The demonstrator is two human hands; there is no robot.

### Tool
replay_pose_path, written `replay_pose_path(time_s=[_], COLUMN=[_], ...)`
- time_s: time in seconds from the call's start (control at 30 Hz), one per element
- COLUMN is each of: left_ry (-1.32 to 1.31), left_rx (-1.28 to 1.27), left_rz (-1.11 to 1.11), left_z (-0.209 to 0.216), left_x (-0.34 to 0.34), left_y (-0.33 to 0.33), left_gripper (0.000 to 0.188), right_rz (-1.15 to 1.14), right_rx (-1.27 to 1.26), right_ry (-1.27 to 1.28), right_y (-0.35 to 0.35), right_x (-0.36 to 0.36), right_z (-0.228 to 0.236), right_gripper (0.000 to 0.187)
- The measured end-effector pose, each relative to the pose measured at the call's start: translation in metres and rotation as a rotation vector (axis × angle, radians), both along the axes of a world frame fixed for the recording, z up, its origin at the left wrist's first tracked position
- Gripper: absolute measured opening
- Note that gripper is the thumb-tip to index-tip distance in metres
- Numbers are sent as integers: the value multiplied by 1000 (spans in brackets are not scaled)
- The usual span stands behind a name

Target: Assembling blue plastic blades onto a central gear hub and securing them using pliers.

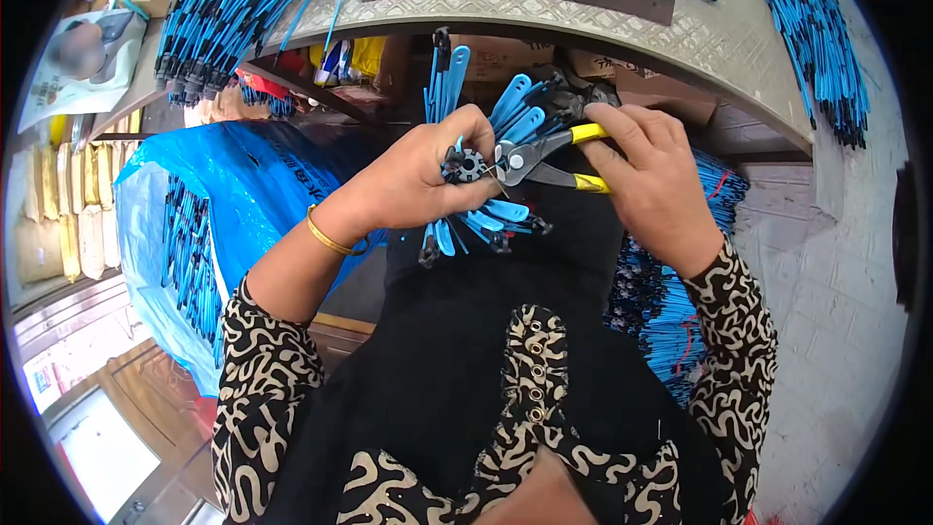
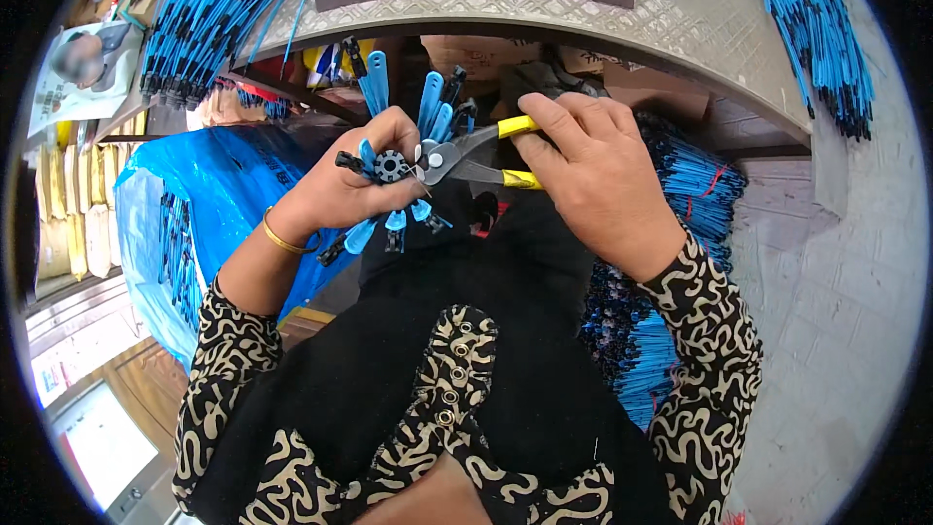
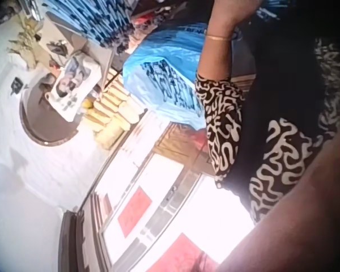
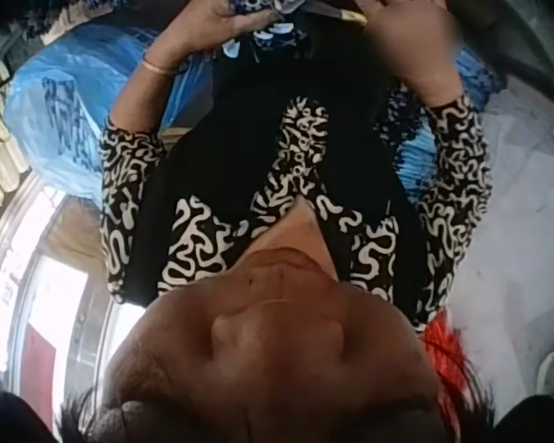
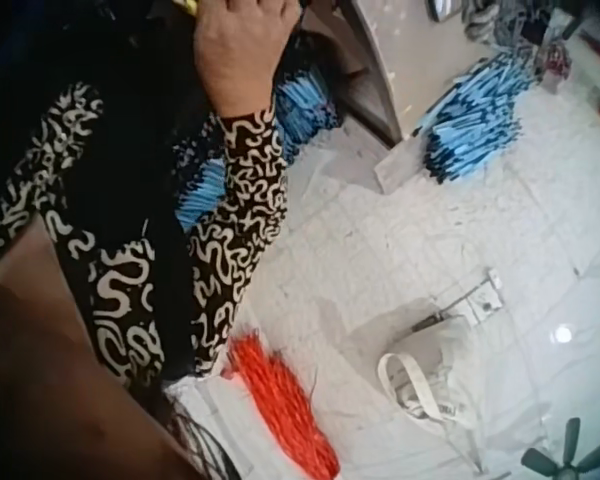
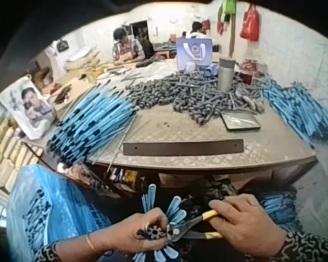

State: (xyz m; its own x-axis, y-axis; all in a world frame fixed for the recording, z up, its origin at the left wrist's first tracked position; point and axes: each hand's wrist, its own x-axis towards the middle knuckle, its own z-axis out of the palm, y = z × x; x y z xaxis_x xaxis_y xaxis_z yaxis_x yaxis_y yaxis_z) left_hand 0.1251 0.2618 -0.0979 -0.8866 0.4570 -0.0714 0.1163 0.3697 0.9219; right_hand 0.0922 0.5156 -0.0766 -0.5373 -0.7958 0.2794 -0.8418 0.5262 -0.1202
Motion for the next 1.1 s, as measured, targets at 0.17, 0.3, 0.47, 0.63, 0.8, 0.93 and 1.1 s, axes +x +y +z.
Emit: replay_pose_path(time_s=[0.17,0.3,0.47,0.63,0.8,0.93,1.1], left_ry=[41,30,68,83,-11,43,131], left_rx=[15,-1,33,127,116,169,72], left_rz=[-36,-44,-162,-285,-250,56,-1], left_z=[-1,0,-2,-7,-10,-14,-3], left_x=[1,4,6,4,4,12,10], left_y=[-2,-2,0,-7,-13,-8,0], left_gripper=[27,28,29,22,21,19,18], right_rz=[36,66,182,361,279,152,113], right_rx=[73,91,21,-186,-145,23,-67], right_ry=[138,50,-114,-298,-601,-965,-1054], right_y=[-3,-1,6,-3,2,0,3], right_x=[-3,-3,-18,-25,-8,3,12], right_z=[9,6,-21,-57,-44,-5,5], right_gripper=[22,22,26,24,21,21,21])
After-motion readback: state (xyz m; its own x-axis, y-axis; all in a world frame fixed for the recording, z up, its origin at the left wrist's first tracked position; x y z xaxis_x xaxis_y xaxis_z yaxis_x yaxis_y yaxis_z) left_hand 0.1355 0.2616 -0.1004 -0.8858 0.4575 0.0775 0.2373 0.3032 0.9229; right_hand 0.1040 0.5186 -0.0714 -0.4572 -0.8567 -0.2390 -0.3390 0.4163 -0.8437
